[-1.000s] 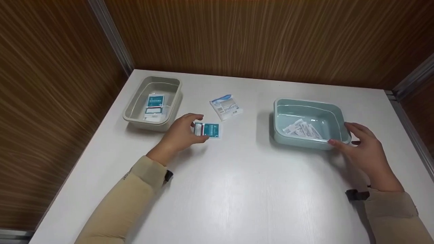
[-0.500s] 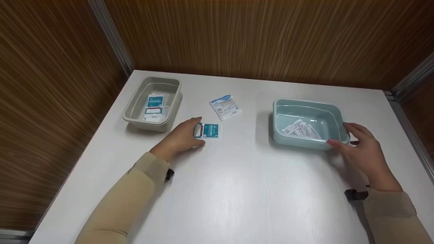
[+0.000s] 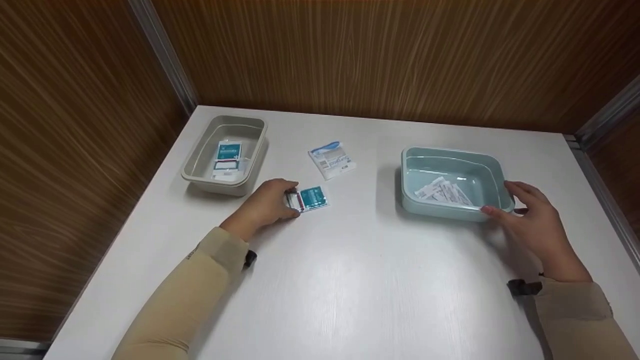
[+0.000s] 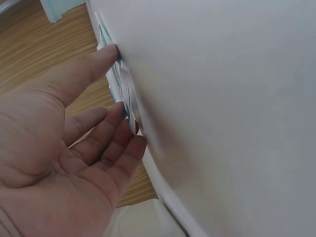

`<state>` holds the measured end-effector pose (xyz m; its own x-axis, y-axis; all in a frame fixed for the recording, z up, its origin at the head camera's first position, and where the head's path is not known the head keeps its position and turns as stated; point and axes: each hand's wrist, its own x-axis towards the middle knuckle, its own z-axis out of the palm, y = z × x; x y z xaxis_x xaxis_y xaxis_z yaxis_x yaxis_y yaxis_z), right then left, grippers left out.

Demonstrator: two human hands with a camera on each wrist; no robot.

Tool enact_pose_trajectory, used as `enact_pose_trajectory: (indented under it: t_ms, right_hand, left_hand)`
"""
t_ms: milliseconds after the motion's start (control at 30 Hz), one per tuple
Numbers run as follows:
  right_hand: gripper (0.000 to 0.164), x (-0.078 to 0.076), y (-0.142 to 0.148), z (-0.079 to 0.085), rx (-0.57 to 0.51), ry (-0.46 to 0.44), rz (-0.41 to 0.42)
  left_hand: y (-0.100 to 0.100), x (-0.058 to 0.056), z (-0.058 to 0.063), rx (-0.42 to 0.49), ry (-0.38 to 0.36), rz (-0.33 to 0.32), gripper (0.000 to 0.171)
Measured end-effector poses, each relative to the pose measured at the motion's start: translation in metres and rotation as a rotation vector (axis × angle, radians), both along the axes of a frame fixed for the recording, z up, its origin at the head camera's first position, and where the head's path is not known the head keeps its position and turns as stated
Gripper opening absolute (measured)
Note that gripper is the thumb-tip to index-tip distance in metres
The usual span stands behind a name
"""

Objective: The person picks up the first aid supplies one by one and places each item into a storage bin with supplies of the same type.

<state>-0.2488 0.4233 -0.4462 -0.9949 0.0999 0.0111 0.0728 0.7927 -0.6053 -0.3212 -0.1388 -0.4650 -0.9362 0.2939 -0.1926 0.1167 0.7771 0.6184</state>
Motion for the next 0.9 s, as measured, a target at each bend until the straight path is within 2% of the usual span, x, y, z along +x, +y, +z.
enact_pose_trajectory:
  t_ms: [233, 433, 633, 900]
  right_hand:
    - [0.102, 0.0, 0.001, -0.001, -0.017, 0.003, 0.006]
    - [0.102, 0.0, 0.001, 0.0, -0.018, 0.006, 0.006]
    - [0.101, 0.001, 0.001, -0.001, -0.011, 0.027, 0.006]
    - [0.105, -0.001, -0.001, -0.001, 0.012, -0.017, -0.013]
  left_hand:
    - [-0.001, 0.001, -0.001, -0.002, -0.016, -0.004, 0.084]
    - [0.001, 0.002, 0.001, 0.018, 0.03, -0.002, 0.083]
    - [0.005, 0.007, 0.007, 0.043, 0.031, 0.03, 0.082]
    - [0.01, 0.016, 0.016, 0.074, 0.071, 0.054, 0.079]
